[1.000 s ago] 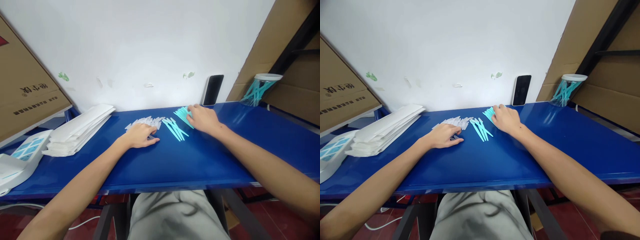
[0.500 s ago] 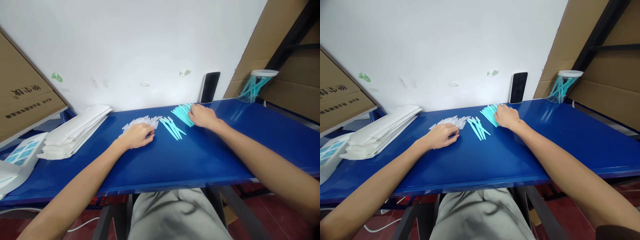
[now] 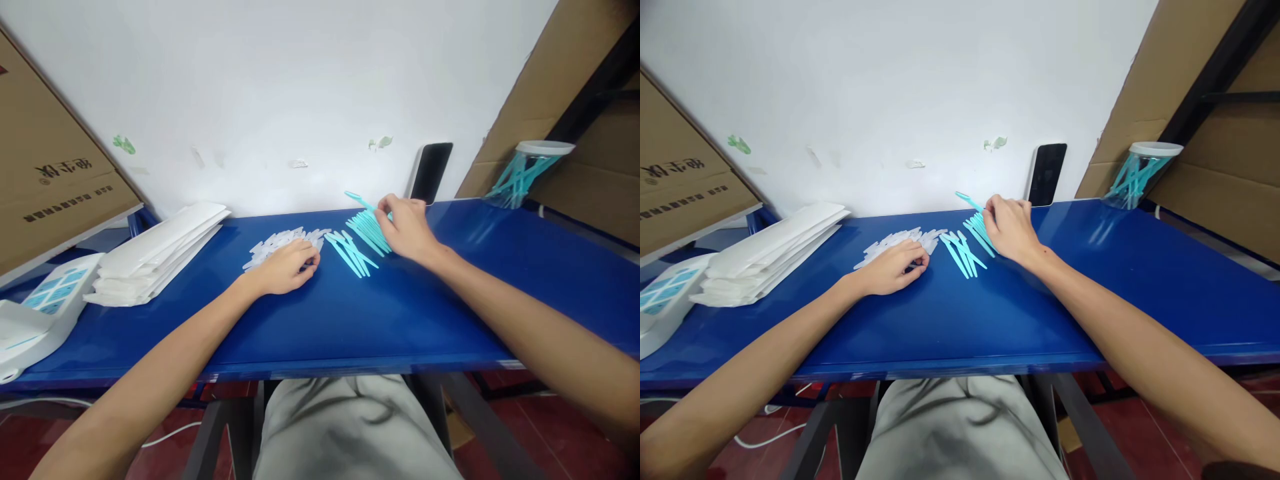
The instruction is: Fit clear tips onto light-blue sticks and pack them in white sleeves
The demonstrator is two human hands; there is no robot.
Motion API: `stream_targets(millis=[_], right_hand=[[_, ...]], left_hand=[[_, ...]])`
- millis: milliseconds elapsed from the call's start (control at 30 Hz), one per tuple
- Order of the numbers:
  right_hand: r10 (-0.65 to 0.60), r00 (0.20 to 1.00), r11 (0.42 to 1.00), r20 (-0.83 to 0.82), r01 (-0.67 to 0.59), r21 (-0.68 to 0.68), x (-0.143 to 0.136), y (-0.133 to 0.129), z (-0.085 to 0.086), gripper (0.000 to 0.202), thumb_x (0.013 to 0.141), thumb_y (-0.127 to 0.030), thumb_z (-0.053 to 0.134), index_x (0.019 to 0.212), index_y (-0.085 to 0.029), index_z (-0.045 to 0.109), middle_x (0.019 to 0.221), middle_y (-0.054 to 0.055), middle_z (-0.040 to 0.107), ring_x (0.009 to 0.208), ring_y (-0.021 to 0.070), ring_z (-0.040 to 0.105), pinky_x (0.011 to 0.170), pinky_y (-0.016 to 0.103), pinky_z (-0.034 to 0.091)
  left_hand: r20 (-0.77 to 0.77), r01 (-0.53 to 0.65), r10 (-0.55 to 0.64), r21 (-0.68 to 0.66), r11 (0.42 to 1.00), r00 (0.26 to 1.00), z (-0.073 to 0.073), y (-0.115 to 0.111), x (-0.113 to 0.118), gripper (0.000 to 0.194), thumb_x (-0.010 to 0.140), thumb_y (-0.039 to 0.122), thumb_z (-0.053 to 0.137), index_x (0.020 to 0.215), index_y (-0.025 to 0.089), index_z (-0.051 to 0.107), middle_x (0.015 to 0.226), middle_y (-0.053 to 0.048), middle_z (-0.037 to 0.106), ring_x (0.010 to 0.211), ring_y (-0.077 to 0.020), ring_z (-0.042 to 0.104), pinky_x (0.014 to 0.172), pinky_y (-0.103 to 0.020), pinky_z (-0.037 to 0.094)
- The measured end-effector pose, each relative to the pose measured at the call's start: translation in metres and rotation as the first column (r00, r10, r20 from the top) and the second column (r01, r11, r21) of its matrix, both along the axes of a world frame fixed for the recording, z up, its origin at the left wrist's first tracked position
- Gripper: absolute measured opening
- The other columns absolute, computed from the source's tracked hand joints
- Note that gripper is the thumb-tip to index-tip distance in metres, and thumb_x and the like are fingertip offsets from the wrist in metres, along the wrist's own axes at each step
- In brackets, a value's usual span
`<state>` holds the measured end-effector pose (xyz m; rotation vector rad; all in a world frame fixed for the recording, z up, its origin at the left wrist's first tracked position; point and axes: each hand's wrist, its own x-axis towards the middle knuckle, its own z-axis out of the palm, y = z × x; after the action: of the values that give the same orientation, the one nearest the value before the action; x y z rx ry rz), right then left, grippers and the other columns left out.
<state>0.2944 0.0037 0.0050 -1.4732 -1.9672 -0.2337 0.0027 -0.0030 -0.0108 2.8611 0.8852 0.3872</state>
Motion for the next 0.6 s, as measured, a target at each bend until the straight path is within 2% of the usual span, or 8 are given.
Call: stream_targets(millis=[133,200,300,400,500,600], right_hand=[[0.196,0.974,0.977,-0.118,-0.205,-0.066,-0.015,-0.013,-0.001,0.020,0.101,-0.032,0.038,0.101,-0.021,0.055,0.088,0.008,0.070,0.075,0.0236,0.061,0.073,0.035,0.041],[0.261,0.956,0.959,-0.133,-0.273,-0.079,-0.020,-0.018,-0.002,0.020,0.102,-0.031,0.037,0.106,-0.022,0.054,0.089,0.007,0.071,0.071,0.0218,0.060,0.071,0.033,0.041],[0.312,0.943,0.947,-0.113,-0.319,-0.044,-0.023,-0.021,-0.003,0.021,0.102,-0.030,0.036,0.111,-0.022,0.054,0.093,0.008,0.071,0.075,0.0222,0.060,0.073,0.033,0.042],[0.310,0.947,0.949,-0.084,-0.313,-0.024,-0.022,-0.022,-0.003,0.024,0.101,-0.028,0.035,0.112,-0.020,0.055,0.089,0.008,0.068,0.075,0.0228,0.058,0.072,0.034,0.041],[0.281,0.957,0.957,-0.074,-0.285,-0.053,-0.023,-0.024,-0.002,0.027,0.099,-0.026,0.035,0.113,-0.019,0.056,0.079,0.005,0.065,0.067,0.0213,0.055,0.068,0.033,0.038],[0.293,0.954,0.948,-0.063,-0.298,-0.110,-0.025,-0.027,0.000,0.024,0.098,-0.029,0.039,0.108,-0.020,0.059,0.072,0.002,0.063,0.061,0.0198,0.052,0.063,0.032,0.034]], left_hand=[[0.032,0.007,-0.008,0.013,1.000,0.999,-0.001,-0.003,0.004,0.024,0.104,0.029,0.035,0.094,0.020,0.055,0.094,-0.009,0.061,0.089,-0.0241,0.053,0.083,-0.038,0.043],[0.047,0.005,-0.006,0.033,0.999,0.999,-0.001,-0.003,0.005,0.025,0.105,0.030,0.033,0.095,0.020,0.054,0.095,-0.009,0.060,0.090,-0.0243,0.053,0.084,-0.038,0.042],[0.116,-0.041,0.035,0.050,0.998,0.993,-0.001,-0.002,0.005,0.026,0.106,0.030,0.029,0.097,0.020,0.051,0.094,-0.008,0.060,0.088,-0.0234,0.053,0.082,-0.037,0.042],[0.223,-0.104,0.089,0.056,0.993,0.971,-0.001,-0.001,0.004,0.024,0.106,0.031,0.029,0.097,0.021,0.049,0.091,-0.006,0.059,0.082,-0.0210,0.052,0.078,-0.035,0.041],[0.379,-0.202,0.198,-0.031,0.979,0.904,-0.003,0.001,0.003,0.019,0.104,0.030,0.031,0.100,0.022,0.048,0.077,-0.001,0.054,0.068,-0.0182,0.049,0.068,-0.032,0.038],[0.537,-0.255,0.332,-0.214,0.943,0.775,-0.006,0.005,0.002,0.014,0.097,0.023,0.035,0.101,0.023,0.048,0.067,0.003,0.045,0.059,-0.0166,0.044,0.060,-0.030,0.035]])
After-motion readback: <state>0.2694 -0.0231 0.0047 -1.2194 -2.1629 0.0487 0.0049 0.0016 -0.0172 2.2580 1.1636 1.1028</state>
